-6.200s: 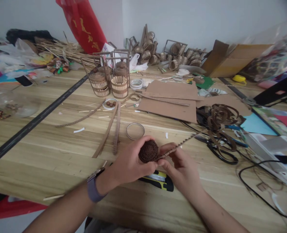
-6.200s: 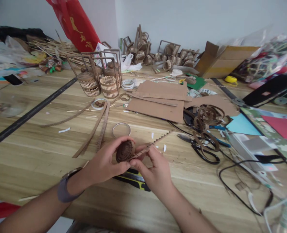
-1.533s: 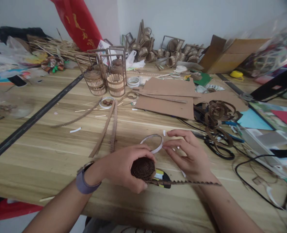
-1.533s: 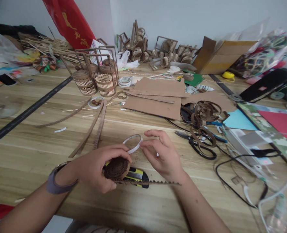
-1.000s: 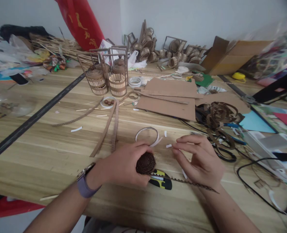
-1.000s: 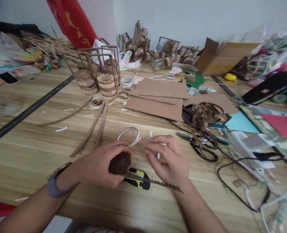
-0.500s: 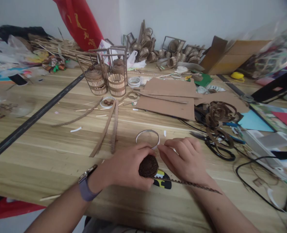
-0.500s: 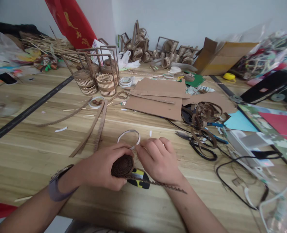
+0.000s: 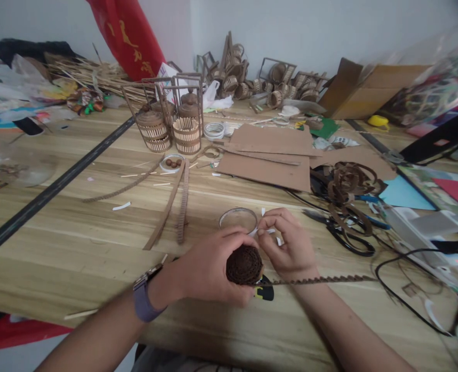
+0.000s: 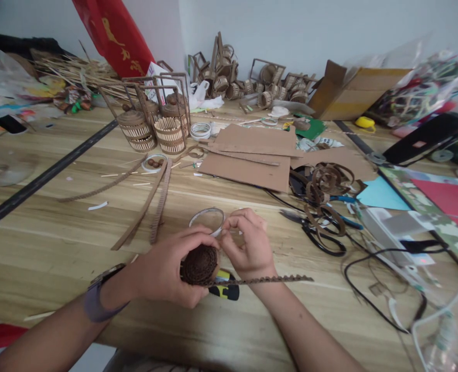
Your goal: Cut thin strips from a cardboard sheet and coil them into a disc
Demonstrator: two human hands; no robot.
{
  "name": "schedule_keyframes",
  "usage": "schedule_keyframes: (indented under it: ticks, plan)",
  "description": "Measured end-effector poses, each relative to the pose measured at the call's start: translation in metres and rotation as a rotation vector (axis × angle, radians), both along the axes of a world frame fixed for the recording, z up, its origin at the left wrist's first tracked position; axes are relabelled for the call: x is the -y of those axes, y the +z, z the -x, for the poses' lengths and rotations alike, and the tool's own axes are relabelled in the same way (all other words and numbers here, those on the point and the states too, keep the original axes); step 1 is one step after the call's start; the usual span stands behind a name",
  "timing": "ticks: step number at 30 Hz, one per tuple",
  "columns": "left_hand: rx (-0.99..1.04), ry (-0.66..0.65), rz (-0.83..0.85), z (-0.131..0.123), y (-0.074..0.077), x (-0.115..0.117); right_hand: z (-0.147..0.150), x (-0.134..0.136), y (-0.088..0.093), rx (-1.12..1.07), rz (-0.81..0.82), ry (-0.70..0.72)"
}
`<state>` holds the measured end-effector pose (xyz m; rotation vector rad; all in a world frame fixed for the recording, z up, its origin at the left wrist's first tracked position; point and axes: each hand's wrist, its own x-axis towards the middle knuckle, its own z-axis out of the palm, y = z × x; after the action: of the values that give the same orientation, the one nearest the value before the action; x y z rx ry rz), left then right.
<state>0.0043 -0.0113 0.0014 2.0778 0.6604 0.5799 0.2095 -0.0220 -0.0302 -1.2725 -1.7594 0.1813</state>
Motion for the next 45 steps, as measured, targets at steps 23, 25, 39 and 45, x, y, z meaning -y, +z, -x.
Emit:
schedule_keyframes:
  ticks: [23, 25, 39, 45]
  plan:
    - [0.083, 0.167, -0.110, 0.003, -0.016, -0.014, 0.019, 0.016, 0.006, -1.392, 0.782, 0.328]
    - [0.103, 0.176, -0.113, 0.002, -0.018, -0.014, 0.021, 0.019, 0.006, -1.412, 0.823, 0.350]
    - [0.127, 0.143, -0.078, 0.001, -0.020, -0.012, 0.026, 0.022, 0.002, -1.435, 0.925, 0.346]
    - [0.127, 0.138, -0.063, 0.000, -0.020, -0.012, 0.027, 0.022, 0.006, -1.437, 0.903, 0.335]
